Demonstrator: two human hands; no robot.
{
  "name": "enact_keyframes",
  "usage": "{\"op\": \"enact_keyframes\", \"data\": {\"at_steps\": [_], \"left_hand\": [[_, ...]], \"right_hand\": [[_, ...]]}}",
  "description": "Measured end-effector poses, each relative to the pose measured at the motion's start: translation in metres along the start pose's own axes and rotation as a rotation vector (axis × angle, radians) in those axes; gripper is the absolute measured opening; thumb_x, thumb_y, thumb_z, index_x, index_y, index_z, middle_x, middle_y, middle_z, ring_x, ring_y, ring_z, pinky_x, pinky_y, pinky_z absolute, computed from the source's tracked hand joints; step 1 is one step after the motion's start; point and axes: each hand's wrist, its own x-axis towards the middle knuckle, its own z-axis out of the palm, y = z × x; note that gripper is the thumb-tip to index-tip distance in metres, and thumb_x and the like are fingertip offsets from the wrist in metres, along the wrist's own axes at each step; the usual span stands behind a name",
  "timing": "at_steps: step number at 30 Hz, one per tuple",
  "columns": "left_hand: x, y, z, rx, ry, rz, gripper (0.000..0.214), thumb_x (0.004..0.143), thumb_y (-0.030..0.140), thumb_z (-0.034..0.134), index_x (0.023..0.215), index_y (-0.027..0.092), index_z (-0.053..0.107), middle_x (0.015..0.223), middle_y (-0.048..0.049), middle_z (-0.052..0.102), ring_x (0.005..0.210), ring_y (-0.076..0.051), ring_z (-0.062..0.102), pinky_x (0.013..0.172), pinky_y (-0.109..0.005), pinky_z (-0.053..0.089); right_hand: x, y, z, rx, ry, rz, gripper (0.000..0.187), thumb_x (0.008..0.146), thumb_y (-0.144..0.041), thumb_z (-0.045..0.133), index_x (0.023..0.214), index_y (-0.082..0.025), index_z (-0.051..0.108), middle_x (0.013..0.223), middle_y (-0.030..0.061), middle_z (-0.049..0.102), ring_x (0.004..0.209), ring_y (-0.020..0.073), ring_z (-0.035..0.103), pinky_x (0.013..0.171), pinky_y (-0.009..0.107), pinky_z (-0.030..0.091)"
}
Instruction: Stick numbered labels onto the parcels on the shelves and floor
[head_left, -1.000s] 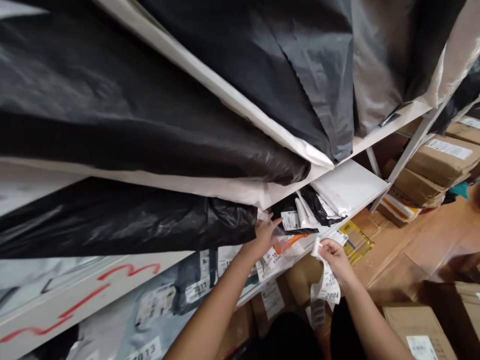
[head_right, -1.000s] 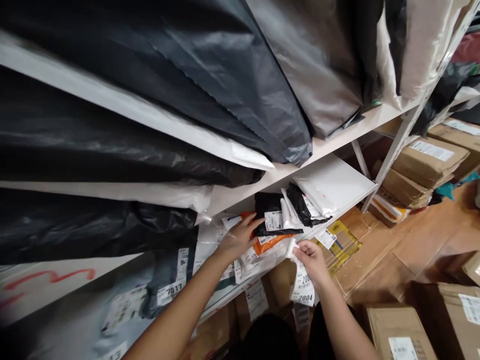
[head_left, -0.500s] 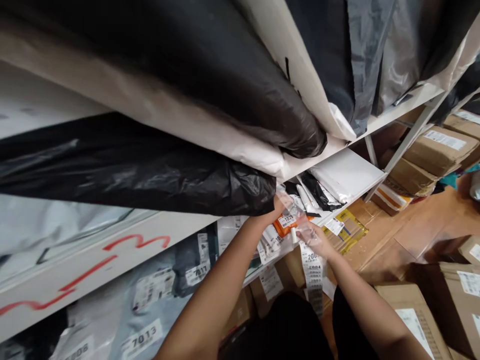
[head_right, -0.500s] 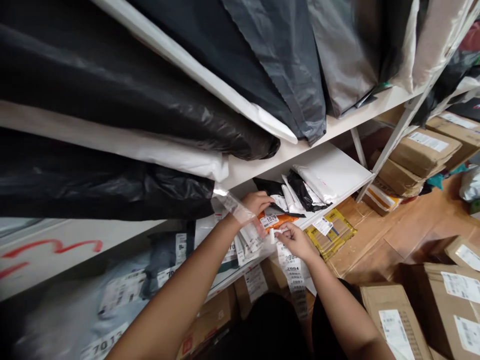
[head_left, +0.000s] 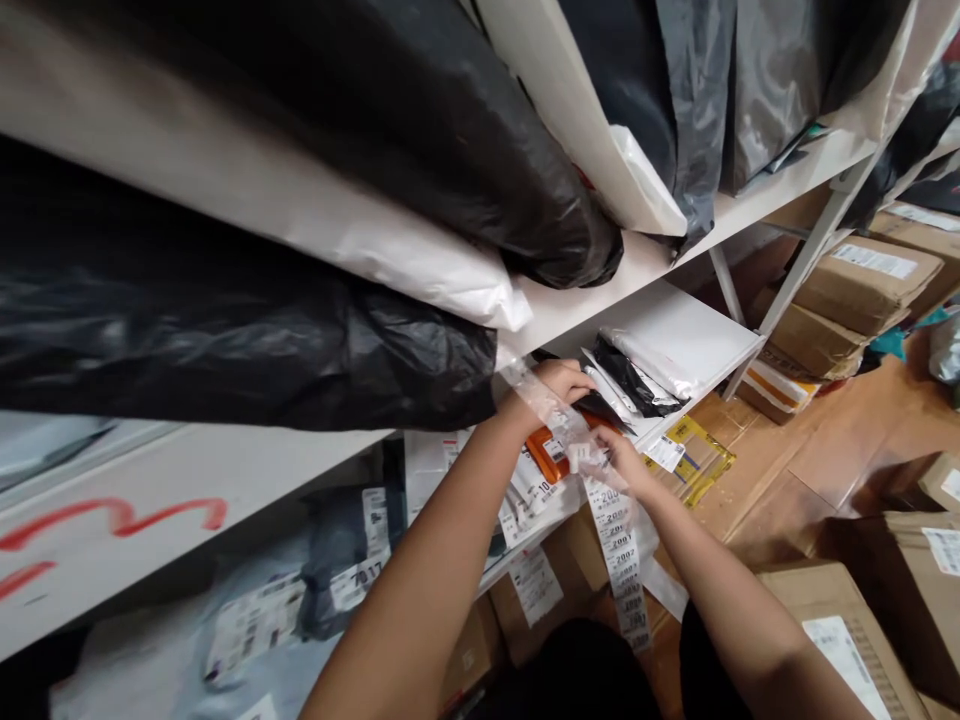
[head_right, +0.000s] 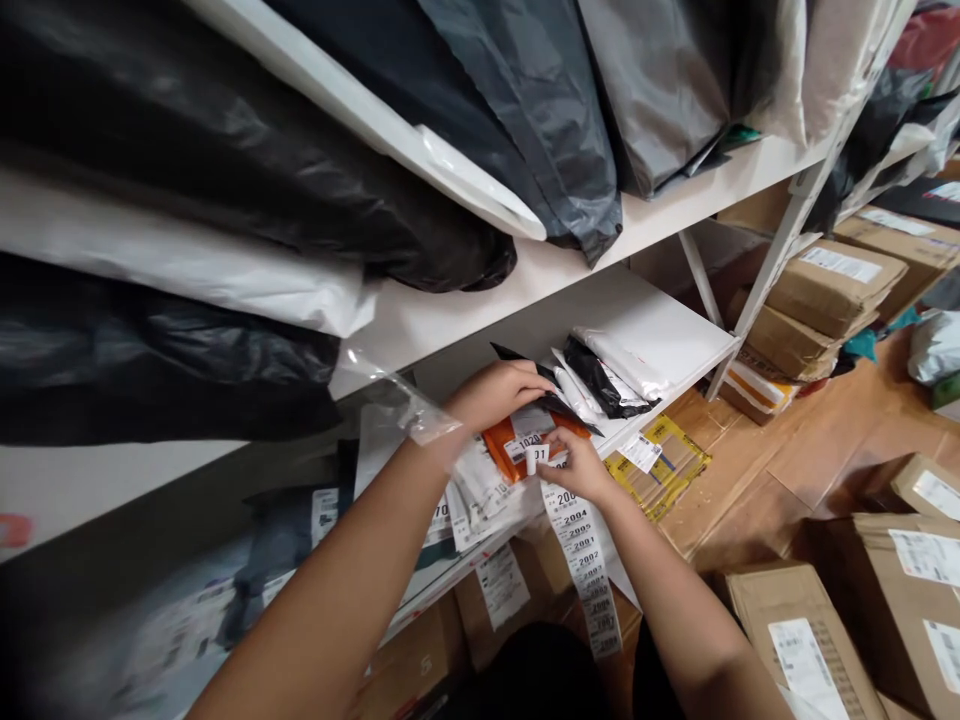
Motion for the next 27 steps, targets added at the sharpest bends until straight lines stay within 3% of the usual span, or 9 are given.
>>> {"op": "enact_keyframes", "data": {"at_steps": [6,18,23,27], "left_hand": [[-0.002,0.009,-0.002,0.017,0.002,0.007,0.025,0.087,0.018,0.052,0.095,0.020,0.076,0.088,-0.0027,0.068,0.083,-0.016,0.063,0.080,-0.027,0.048],[-0.012,0.014,-0.002,0.014,-0.004,-0.024,0.026,0.087,0.019,0.052,0.097,0.022,0.076,0.085,-0.0021,0.066,0.081,-0.015,0.062,0.077,-0.026,0.048],[-0.034,0.004,0.014,-0.015,0.047,-0.026,0.026,0.088,0.020,0.051,0.098,0.021,0.075,0.084,-0.0021,0.064,0.080,-0.015,0.062,0.074,-0.025,0.048],[-0.059,-0.003,0.040,-0.060,0.161,-0.058,0.027,0.091,0.022,0.047,0.100,0.024,0.072,0.089,-0.0014,0.063,0.081,-0.013,0.062,0.074,-0.024,0.050]], "right_hand": [[0.008,0.009,0.001,0.098,-0.047,-0.015,0.023,0.072,-0.028,0.068,0.088,-0.022,0.054,0.074,-0.0031,0.060,0.071,0.0153,0.059,0.071,0.028,0.045],[0.022,0.012,0.011,0.030,-0.043,0.091,0.034,0.064,-0.021,0.075,0.091,-0.021,0.055,0.073,-0.0052,0.058,0.071,0.0146,0.060,0.068,0.028,0.046],[0.020,0.015,0.010,0.023,-0.073,0.115,0.038,0.058,-0.022,0.080,0.087,-0.020,0.055,0.072,-0.0059,0.055,0.070,0.0144,0.058,0.067,0.028,0.046],[0.019,0.019,0.012,0.016,-0.073,0.085,0.046,0.055,-0.020,0.082,0.094,-0.018,0.059,0.077,-0.0038,0.058,0.073,0.0155,0.060,0.070,0.030,0.050]]}}
